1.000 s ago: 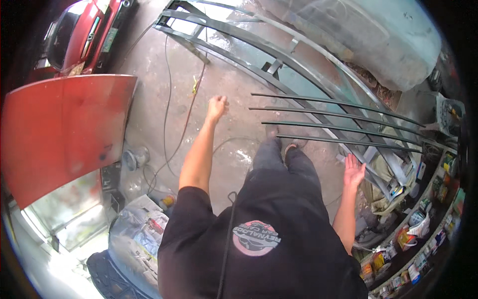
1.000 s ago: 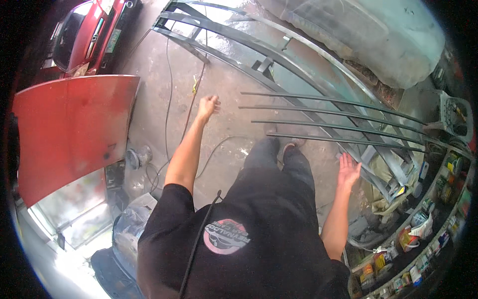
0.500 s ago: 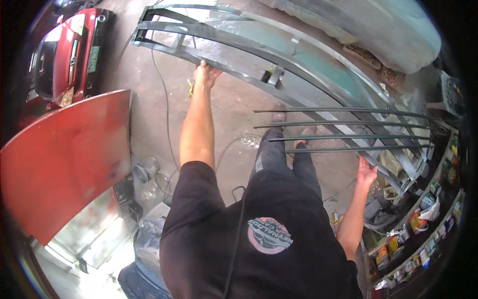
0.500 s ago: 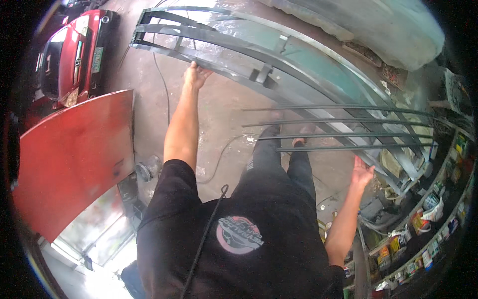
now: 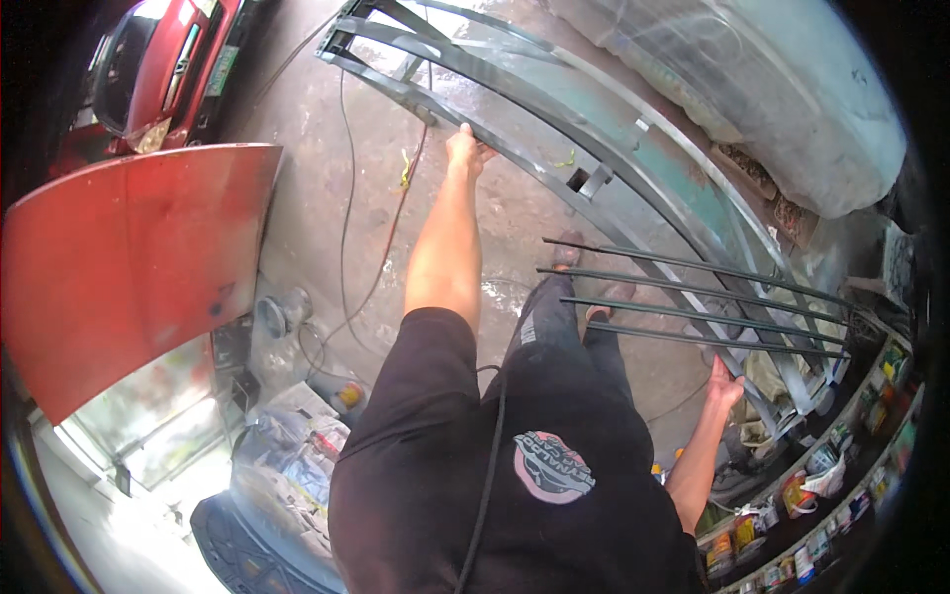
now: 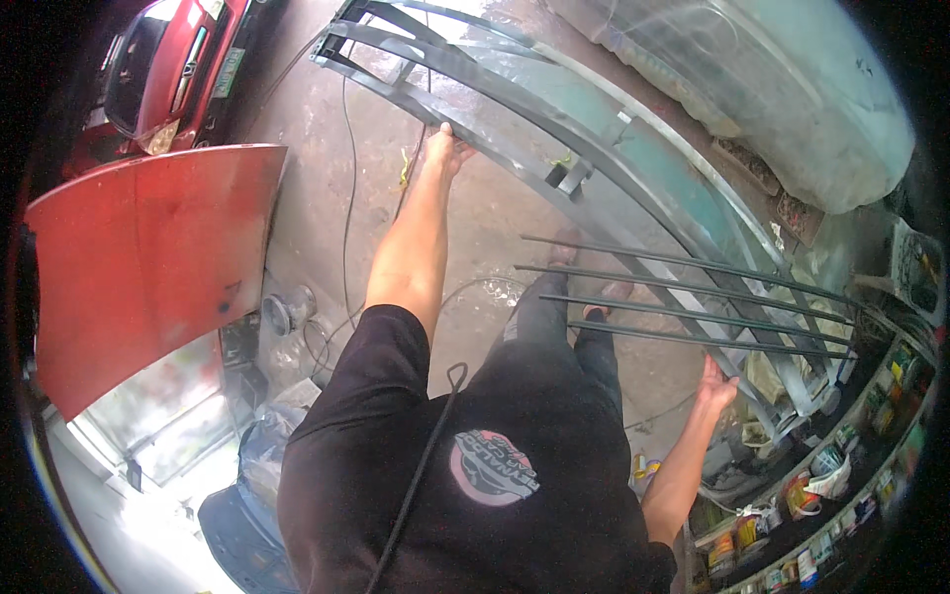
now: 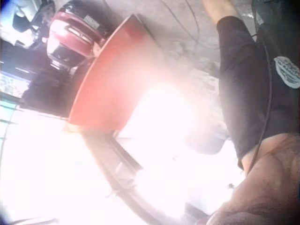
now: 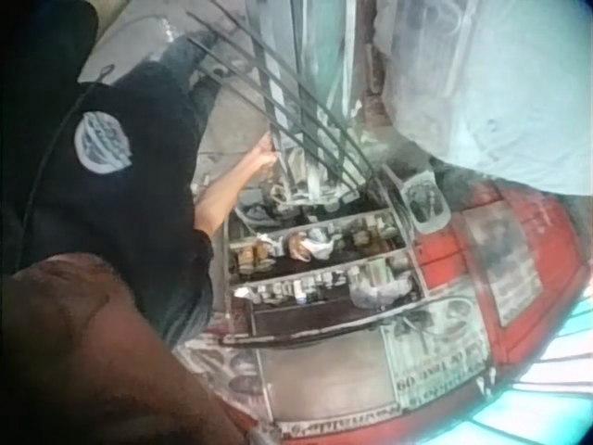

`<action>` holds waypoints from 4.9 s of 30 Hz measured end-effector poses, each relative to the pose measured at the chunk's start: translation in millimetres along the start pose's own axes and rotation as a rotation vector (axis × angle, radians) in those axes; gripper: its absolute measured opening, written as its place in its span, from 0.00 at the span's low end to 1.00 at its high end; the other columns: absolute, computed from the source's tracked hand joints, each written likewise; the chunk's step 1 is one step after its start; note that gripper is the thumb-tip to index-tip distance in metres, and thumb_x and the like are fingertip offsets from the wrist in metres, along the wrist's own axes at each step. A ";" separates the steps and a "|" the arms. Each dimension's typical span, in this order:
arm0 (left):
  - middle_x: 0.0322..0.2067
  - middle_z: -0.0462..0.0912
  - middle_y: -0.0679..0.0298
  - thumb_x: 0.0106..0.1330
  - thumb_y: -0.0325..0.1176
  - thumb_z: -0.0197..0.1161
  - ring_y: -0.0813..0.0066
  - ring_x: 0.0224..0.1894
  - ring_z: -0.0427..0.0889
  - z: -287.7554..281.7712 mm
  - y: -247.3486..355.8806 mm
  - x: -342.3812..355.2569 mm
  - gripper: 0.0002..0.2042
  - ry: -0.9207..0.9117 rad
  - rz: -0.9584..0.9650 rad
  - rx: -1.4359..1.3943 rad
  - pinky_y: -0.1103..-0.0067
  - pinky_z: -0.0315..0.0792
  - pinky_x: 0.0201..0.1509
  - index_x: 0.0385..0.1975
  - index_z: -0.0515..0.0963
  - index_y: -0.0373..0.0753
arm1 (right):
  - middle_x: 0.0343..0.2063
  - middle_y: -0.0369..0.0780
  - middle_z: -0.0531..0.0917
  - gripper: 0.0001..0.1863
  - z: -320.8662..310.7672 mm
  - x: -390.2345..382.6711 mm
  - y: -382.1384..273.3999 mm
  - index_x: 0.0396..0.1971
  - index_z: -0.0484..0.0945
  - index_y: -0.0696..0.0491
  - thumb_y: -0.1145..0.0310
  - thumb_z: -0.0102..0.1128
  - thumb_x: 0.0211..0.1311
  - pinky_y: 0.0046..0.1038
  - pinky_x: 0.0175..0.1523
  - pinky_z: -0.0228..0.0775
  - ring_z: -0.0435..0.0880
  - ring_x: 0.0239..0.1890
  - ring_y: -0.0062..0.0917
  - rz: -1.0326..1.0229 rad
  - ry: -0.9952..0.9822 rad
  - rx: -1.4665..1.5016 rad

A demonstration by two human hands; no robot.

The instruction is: The person uses a spray gun to paint several long thin strips, then picks up and organizes various plastic car trim components by hand.

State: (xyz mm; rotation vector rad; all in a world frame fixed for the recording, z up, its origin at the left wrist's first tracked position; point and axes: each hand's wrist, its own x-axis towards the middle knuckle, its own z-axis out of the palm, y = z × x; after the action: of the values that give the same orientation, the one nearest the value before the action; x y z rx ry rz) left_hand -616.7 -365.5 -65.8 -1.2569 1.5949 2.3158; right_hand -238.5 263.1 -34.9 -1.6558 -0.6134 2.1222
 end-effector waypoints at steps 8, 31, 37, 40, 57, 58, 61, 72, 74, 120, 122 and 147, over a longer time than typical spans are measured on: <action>0.42 0.81 0.43 0.80 0.45 0.41 0.41 0.43 0.83 0.2 -0.5 1.2 0.23 -0.009 -0.019 -0.005 0.47 0.79 0.46 0.52 0.69 0.25 | 0.69 0.58 0.56 0.38 3.9 -2.9 2.1 0.72 0.45 0.63 0.46 0.22 0.79 0.56 0.73 0.57 0.58 0.71 0.55 -0.006 0.024 -0.005; 0.47 0.77 0.40 0.80 0.44 0.41 0.38 0.46 0.81 -8.2 -3.1 3.8 0.23 -0.083 -0.036 -0.032 0.45 0.78 0.49 0.54 0.66 0.25 | 0.69 0.56 0.59 0.35 -14.7 14.1 -0.5 0.72 0.48 0.61 0.47 0.24 0.79 0.57 0.72 0.57 0.59 0.71 0.54 -0.044 0.038 0.000; 0.51 0.73 0.40 0.79 0.42 0.40 0.36 0.50 0.78 -15.9 0.6 -3.6 0.23 -0.130 -0.017 -0.056 0.43 0.76 0.52 0.54 0.65 0.23 | 0.68 0.56 0.60 0.36 -18.5 20.6 -1.7 0.68 0.51 0.66 0.47 0.26 0.79 0.60 0.71 0.56 0.61 0.70 0.56 -0.062 -0.052 -0.022; 0.53 0.72 0.40 0.78 0.45 0.44 0.36 0.51 0.77 -16.0 7.5 -20.6 0.25 -0.161 -0.047 -0.028 0.46 0.78 0.50 0.61 0.62 0.27 | 0.67 0.56 0.61 0.35 -19.3 14.6 -0.4 0.68 0.53 0.65 0.48 0.25 0.80 0.58 0.72 0.56 0.60 0.70 0.55 -0.044 -0.057 0.025; 0.45 0.80 0.53 0.76 0.45 0.49 0.52 0.41 0.84 -215.7 5.9 6.9 0.24 -0.343 -0.367 0.519 0.58 0.82 0.43 0.62 0.67 0.33 | 0.57 0.58 0.73 0.31 -121.7 -70.5 130.9 0.64 0.59 0.55 0.48 0.52 0.73 0.53 0.55 0.77 0.80 0.53 0.55 -0.082 0.038 -0.640; 0.46 0.80 0.53 0.76 0.46 0.50 0.50 0.43 0.84 -230.1 21.5 29.1 0.25 -0.359 -0.332 0.466 0.57 0.82 0.47 0.63 0.66 0.33 | 0.56 0.58 0.75 0.31 -131.4 -81.3 161.8 0.64 0.59 0.54 0.51 0.54 0.73 0.52 0.52 0.79 0.82 0.51 0.54 -0.024 0.044 -0.791; 0.49 0.78 0.50 0.77 0.46 0.49 0.49 0.46 0.83 -260.9 82.9 98.7 0.27 -0.383 -0.259 0.383 0.57 0.81 0.49 0.65 0.63 0.31 | 0.43 0.52 0.83 0.26 -112.6 -138.9 291.8 0.61 0.67 0.56 0.56 0.57 0.70 0.47 0.44 0.82 0.87 0.40 0.47 0.043 0.021 -0.688; 0.68 0.56 0.39 0.78 0.53 0.41 0.37 0.63 0.70 -219.4 248.7 224.9 0.36 -0.445 -0.264 0.216 0.48 0.72 0.63 0.74 0.39 0.32 | 0.46 0.50 0.84 0.29 321.2 -314.3 526.7 0.65 0.67 0.59 0.63 0.59 0.67 0.36 0.56 0.76 0.83 0.53 0.38 0.025 -0.523 -0.752; 0.67 0.59 0.39 0.78 0.54 0.42 0.38 0.60 0.72 -196.8 256.2 235.2 0.36 -0.410 -0.284 0.200 0.49 0.75 0.59 0.73 0.42 0.34 | 0.48 0.52 0.82 0.32 357.7 -306.5 533.6 0.67 0.61 0.60 0.65 0.58 0.67 0.38 0.57 0.76 0.83 0.53 0.41 0.082 -0.515 -0.568; 0.69 0.52 0.45 0.66 0.65 0.57 0.40 0.71 0.57 -167.6 292.7 251.6 0.46 -0.257 -0.477 0.094 0.48 0.57 0.73 0.72 0.48 0.37 | 0.38 0.52 0.72 0.03 403.6 -261.5 600.0 0.27 0.66 0.61 0.81 0.47 0.50 0.56 0.55 0.79 0.80 0.47 0.60 0.179 -0.249 0.146; 0.70 0.50 0.45 0.65 0.64 0.58 0.40 0.72 0.55 -173.1 290.8 248.8 0.47 -0.286 -0.460 0.111 0.48 0.56 0.74 0.72 0.48 0.38 | 0.38 0.52 0.73 0.05 401.5 -261.9 597.2 0.27 0.67 0.61 0.81 0.49 0.48 0.56 0.55 0.79 0.81 0.46 0.58 0.192 -0.228 0.169; 0.70 0.52 0.47 0.68 0.60 0.57 0.43 0.71 0.57 -190.0 295.8 261.4 0.43 -0.403 -0.485 0.105 0.48 0.60 0.72 0.73 0.49 0.39 | 0.36 0.50 0.75 0.02 427.0 -291.0 585.2 0.24 0.67 0.57 0.80 0.49 0.49 0.49 0.48 0.82 0.83 0.47 0.55 0.115 -0.155 0.087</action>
State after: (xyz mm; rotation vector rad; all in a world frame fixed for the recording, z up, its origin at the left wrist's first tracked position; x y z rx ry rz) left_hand -818.8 -753.1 -36.7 -0.9412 1.1148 1.9862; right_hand -602.0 -427.7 -33.3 -1.5242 -0.4738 2.3404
